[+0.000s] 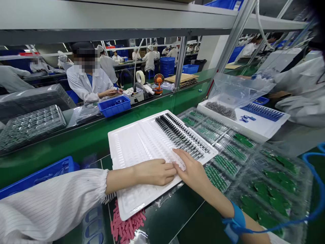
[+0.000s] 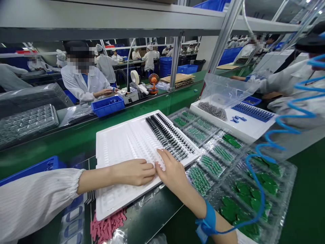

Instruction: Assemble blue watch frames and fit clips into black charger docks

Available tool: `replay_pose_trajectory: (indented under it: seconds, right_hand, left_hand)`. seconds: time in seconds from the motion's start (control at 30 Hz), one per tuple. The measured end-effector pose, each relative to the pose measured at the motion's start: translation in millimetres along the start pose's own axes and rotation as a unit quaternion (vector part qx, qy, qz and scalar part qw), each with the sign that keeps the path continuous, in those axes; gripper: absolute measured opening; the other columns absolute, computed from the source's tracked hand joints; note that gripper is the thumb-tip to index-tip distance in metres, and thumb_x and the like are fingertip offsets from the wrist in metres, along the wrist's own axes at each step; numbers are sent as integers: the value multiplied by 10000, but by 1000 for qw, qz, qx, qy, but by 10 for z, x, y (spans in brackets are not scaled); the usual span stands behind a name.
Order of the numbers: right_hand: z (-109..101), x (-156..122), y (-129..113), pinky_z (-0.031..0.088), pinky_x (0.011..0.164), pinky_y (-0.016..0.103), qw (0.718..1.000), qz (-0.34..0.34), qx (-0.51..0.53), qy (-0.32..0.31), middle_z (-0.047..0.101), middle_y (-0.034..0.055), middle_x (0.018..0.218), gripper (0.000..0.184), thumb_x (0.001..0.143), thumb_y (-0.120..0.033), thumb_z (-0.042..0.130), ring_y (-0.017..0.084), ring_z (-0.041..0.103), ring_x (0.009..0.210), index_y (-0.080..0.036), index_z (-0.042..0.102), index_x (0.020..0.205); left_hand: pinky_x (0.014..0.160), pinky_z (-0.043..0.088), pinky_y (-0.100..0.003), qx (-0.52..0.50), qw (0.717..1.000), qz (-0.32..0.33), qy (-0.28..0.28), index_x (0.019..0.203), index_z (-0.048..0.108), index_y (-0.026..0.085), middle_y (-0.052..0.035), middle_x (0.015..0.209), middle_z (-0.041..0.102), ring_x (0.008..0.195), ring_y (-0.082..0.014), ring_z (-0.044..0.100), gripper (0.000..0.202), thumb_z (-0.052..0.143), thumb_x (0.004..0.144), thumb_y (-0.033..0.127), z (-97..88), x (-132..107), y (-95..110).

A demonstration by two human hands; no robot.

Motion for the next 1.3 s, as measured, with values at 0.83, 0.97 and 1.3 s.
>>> replay_pose_trajectory:
  seconds: [0.83,0.97,1.3]
  right_hand:
    - [21,-39,-34,467,431,295,1000,-5,-8,3,521,129,1272,407,897,-328,350,102,527,441,-178,485,1250]
    - [16,-48,-20,470,427,296,1000,4,6,-7,507,117,1287,410,901,-338,352,83,496,405,-198,463,1270]
    - [109,0,-26,499,889,404,995,-48,-68,-46,484,140,1314,463,941,-374,294,268,469,1199,-138,386,1329]
  left_hand:
    - [950,403,-534,-75,877,-472,-51,1243,460,178,-116,1346,452,1194,-286,462,415,536,850,290,543,-971,-1402]
    - [1011,339,-516,-91,865,-491,-48,1322,370,151,-156,1400,404,1256,-283,412,486,413,896,381,551,-1040,-1359]
    - [1068,92,-597,-131,840,-527,-23,1424,135,162,-159,1517,138,1386,-312,84,682,191,878,567,671,-1013,-1255]
Point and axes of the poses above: each hand's wrist, its own x-axis towards the middle knuckle, its own z-axis out of the palm, y = z × x, the point moved 6 cm from there along x, towards the middle knuckle
